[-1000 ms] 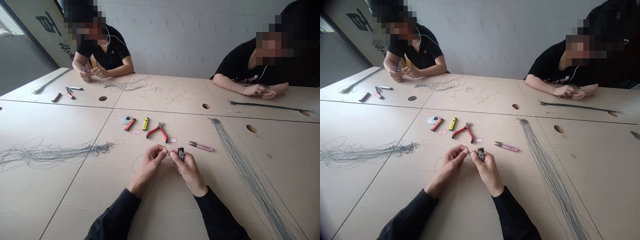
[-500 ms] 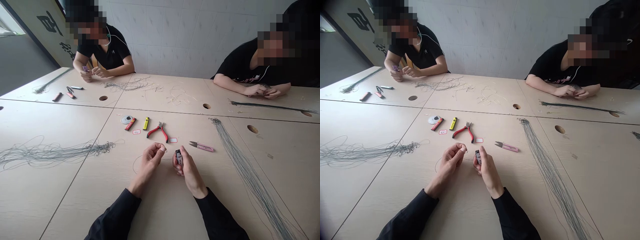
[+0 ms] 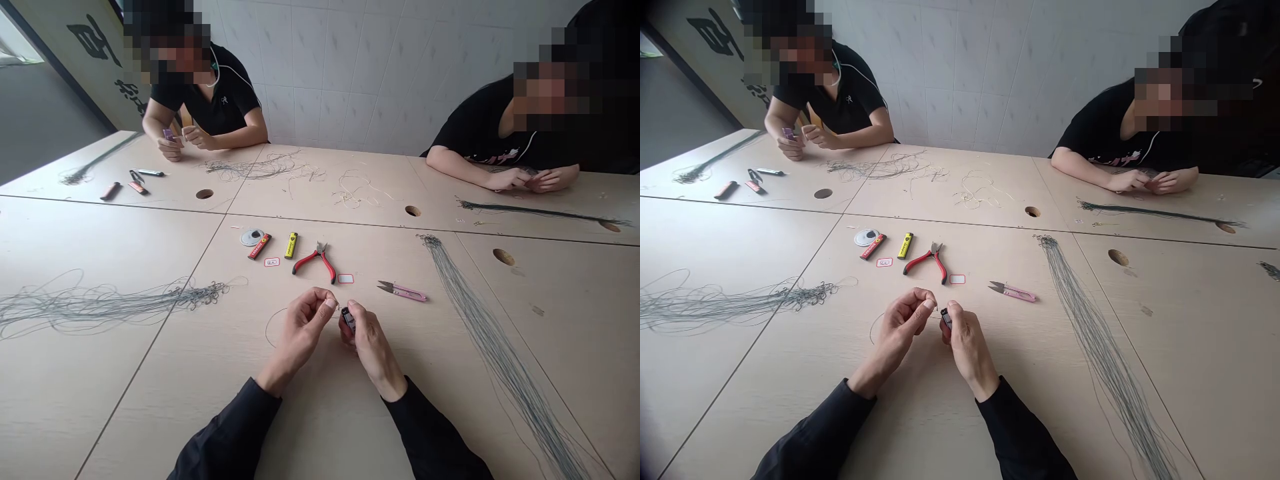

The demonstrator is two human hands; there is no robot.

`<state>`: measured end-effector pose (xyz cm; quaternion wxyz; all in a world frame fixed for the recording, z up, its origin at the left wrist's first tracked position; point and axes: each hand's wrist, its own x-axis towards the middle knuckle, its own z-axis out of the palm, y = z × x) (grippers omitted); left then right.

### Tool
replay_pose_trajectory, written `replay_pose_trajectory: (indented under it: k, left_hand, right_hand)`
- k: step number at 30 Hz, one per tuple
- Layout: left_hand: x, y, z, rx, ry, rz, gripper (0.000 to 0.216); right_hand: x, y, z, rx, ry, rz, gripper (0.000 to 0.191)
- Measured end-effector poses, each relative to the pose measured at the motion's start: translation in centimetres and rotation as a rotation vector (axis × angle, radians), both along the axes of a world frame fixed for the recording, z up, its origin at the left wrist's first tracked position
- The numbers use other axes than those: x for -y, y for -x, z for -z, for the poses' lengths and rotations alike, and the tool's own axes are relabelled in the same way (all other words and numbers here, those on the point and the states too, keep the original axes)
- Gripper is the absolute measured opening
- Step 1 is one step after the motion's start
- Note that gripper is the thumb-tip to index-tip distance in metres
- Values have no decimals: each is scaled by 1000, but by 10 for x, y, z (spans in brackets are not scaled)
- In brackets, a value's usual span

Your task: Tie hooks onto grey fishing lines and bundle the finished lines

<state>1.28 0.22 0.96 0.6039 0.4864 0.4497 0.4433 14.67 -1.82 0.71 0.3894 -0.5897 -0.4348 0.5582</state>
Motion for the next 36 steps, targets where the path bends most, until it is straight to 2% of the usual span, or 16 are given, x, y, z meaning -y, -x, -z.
replay_pose_trajectory:
  k: [11, 15, 18, 20, 24, 26, 32, 36]
  left_hand:
    - [0, -1, 2, -39, -31, 14, 30]
    - [0, 0, 0, -32, -24, 18, 30]
    - [-1, 1, -2, -30, -15, 8, 30]
    - [-1, 2, -2, -36, -14, 5, 30]
    - [-2, 1, 0, -38, -16, -1, 30]
    - [-3, 1, 1, -32, -16, -1, 31]
    - [-4, 1, 2, -54, -28, -13, 30]
    - [-6, 3, 6, -82, -41, -4, 28]
  right_hand:
    - [0, 3, 1, -50, 17, 29, 49]
    - [-1, -1, 5, -114, 35, 159, 53]
    - [0, -5, 6, -222, 42, 231, 63]
    - [1, -6, 6, -228, 13, 208, 61]
    - [3, -5, 5, -125, -129, 93, 39]
    - [4, -4, 5, -96, -188, 50, 34]
    - [1, -5, 9, -87, -222, 152, 36]
    - [0, -4, 5, -69, -259, 70, 34]
